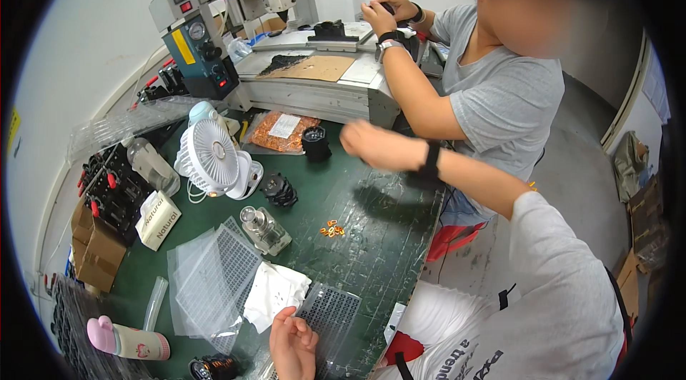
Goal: Wiping and inspecting small electronic components at a factory workbench.
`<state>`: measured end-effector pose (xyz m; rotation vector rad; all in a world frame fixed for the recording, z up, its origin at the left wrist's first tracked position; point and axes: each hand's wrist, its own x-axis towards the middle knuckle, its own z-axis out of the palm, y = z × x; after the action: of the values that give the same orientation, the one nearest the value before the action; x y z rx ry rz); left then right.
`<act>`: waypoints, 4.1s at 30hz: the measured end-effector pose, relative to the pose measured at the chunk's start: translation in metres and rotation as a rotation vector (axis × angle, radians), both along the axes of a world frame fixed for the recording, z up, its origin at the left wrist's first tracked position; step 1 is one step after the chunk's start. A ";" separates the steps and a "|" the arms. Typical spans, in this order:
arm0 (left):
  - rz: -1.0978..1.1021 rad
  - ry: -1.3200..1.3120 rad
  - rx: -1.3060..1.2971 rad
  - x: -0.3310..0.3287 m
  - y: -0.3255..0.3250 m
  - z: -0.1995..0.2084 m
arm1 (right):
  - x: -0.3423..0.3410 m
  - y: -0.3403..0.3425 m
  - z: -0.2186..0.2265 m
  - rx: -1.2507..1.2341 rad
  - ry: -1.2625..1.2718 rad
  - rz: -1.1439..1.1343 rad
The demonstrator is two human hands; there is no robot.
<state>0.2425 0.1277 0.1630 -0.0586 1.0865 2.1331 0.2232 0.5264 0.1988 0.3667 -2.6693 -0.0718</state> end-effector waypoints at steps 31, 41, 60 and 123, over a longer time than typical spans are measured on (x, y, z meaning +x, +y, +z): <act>0.234 0.372 -0.163 0.002 -0.009 0.024 | -0.008 -0.231 -0.017 -0.527 0.126 0.720; 0.227 0.398 -0.429 0.000 -0.008 0.020 | -0.008 -0.225 -0.038 -0.738 -0.107 0.804; 0.176 0.410 -0.482 -0.002 -0.009 0.019 | -0.008 -0.226 -0.041 -0.830 -0.130 0.790; 0.204 0.350 -0.379 -0.004 -0.009 0.010 | -0.005 -0.224 -0.039 -0.818 -0.130 0.720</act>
<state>0.2389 0.1189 0.1729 0.0297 1.7484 2.1338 0.2181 0.3026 0.1594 1.0098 -2.2558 1.2295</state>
